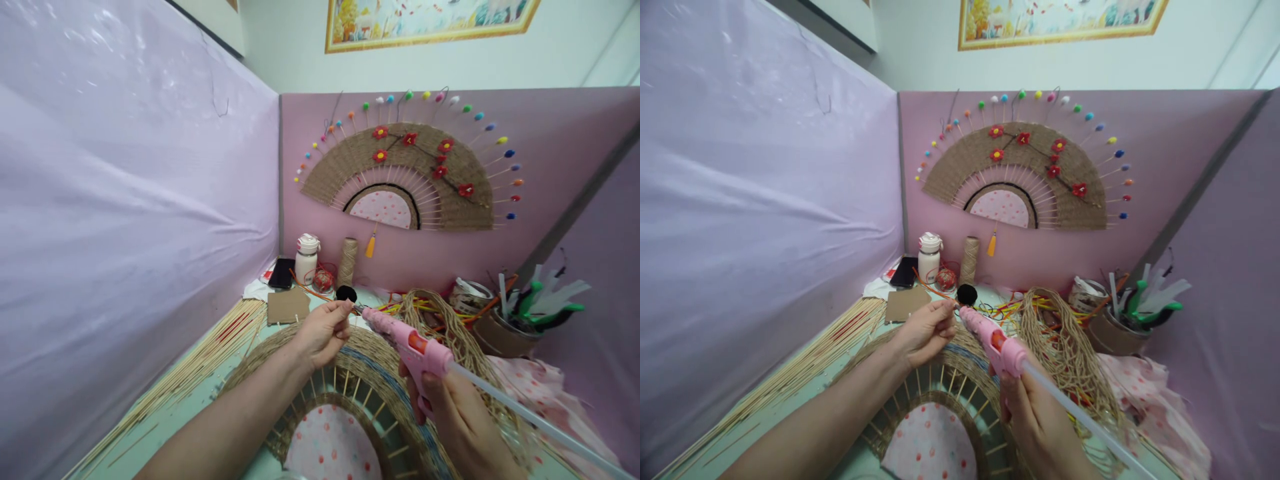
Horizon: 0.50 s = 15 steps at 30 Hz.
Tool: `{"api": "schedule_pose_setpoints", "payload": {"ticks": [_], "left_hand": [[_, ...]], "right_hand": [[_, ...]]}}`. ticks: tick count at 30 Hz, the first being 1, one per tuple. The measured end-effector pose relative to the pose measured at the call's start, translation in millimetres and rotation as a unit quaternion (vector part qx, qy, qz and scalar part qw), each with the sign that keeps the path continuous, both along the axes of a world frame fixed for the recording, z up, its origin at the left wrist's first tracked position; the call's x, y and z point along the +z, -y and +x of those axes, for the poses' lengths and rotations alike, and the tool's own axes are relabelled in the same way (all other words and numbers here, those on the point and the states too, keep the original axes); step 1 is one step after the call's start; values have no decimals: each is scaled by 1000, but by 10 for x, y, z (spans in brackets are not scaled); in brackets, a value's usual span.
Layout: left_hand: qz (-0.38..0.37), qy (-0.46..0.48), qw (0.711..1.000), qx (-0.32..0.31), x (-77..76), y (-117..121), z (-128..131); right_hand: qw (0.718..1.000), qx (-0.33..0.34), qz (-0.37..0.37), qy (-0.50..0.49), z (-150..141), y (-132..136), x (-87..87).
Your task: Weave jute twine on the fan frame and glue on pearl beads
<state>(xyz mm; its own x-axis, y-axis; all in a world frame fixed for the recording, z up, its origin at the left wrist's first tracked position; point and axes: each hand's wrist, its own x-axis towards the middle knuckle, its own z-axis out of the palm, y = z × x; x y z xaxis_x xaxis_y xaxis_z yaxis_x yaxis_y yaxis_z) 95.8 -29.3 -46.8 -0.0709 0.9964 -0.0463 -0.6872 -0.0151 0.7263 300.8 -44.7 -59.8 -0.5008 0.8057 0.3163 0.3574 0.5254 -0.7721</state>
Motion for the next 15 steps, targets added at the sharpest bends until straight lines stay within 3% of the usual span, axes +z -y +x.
{"api": "schedule_pose_setpoints", "payload": {"ticks": [15], "left_hand": [[18,-9,1000,1,-74,-64,-57]], "right_hand": [[999,-19,-16,-24,-28,113,132]]}}
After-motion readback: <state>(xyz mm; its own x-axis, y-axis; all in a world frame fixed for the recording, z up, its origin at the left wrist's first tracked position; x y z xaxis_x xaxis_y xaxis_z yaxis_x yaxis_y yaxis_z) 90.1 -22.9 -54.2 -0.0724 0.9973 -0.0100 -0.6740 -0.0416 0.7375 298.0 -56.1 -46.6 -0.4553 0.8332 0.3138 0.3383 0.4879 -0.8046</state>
